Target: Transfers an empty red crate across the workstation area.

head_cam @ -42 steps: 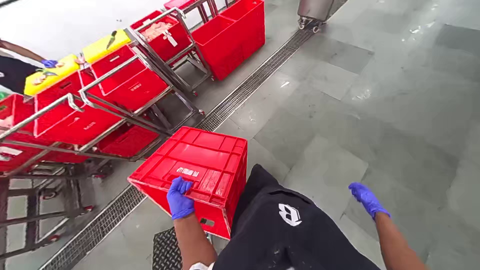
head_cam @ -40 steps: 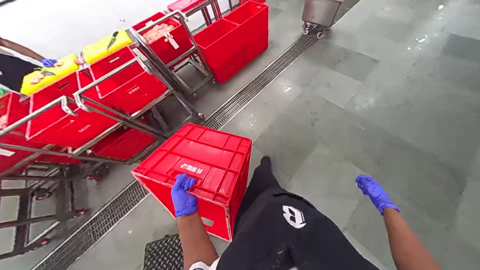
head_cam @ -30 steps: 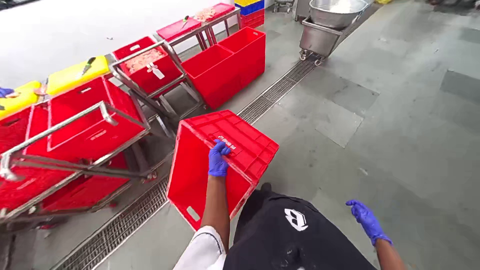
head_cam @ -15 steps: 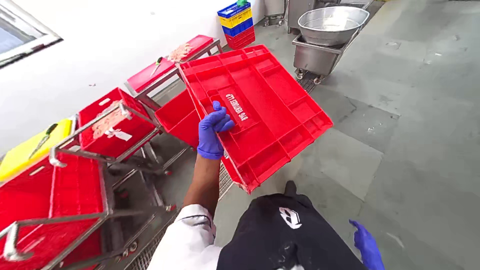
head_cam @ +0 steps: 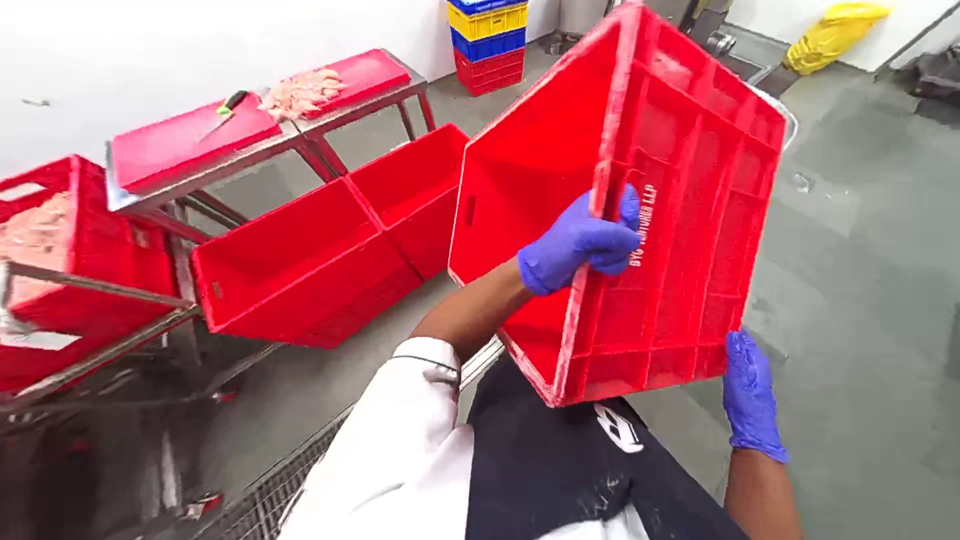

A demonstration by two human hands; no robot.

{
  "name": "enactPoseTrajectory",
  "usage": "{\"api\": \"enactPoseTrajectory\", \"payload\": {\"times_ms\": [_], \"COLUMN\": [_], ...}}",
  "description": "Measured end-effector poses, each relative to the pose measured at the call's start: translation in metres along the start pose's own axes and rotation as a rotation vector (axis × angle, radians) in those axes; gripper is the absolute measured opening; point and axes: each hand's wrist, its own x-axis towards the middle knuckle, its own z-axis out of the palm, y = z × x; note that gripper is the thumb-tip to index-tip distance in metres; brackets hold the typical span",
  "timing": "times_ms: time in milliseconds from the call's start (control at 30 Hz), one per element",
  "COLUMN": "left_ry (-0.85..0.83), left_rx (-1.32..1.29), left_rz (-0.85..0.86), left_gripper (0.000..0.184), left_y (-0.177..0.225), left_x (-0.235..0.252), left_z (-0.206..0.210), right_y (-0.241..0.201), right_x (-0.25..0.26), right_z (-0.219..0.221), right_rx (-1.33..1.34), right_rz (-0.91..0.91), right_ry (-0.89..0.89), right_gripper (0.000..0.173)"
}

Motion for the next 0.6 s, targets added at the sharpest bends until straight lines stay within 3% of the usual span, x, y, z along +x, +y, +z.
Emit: {"api": "enactPoseTrajectory", "payload": {"times_ms": [133, 200, 267, 367, 400, 600], "left_ry": [-0.022, -0.039, -0.098, -0.189, -0.199, -0.116], "left_rx": [0.101, 0.124, 0.158, 0.171, 0.172, 0.413], "left_rz": [-0.104, -0.147, -0.143, -0.115, -0.117, -0.138], "left_gripper": [0.02, 0.021, 0.025, 0.03, 0.032, 0.023], "left_y": [0.036, 0.051, 0.068, 0.086, 0.09, 0.134], "left_x": [0.123, 0.173, 0.215, 0.275, 0.295, 0.436], "left_z": [-0.085, -0.118, -0.156, -0.224, -0.247, -0.383], "right_y": [0.004, 0.007, 0.013, 0.032, 0.04, 0.074], "right_x": [0.11, 0.161, 0.218, 0.312, 0.342, 0.547], "right_z": [0.061, 0.086, 0.111, 0.149, 0.165, 0.278], "right_rx": [-0.002, 0.062, 0.098, 0.088, 0.096, 0.154], "right_rz": [0.105, 0.09, 0.067, 0.048, 0.042, 0.04], "right_ry": [0.096, 0.168, 0.136, 0.023, -0.001, -0.162], "right_gripper": [0.032, 0.03, 0.046, 0.091, 0.093, 0.068]}}
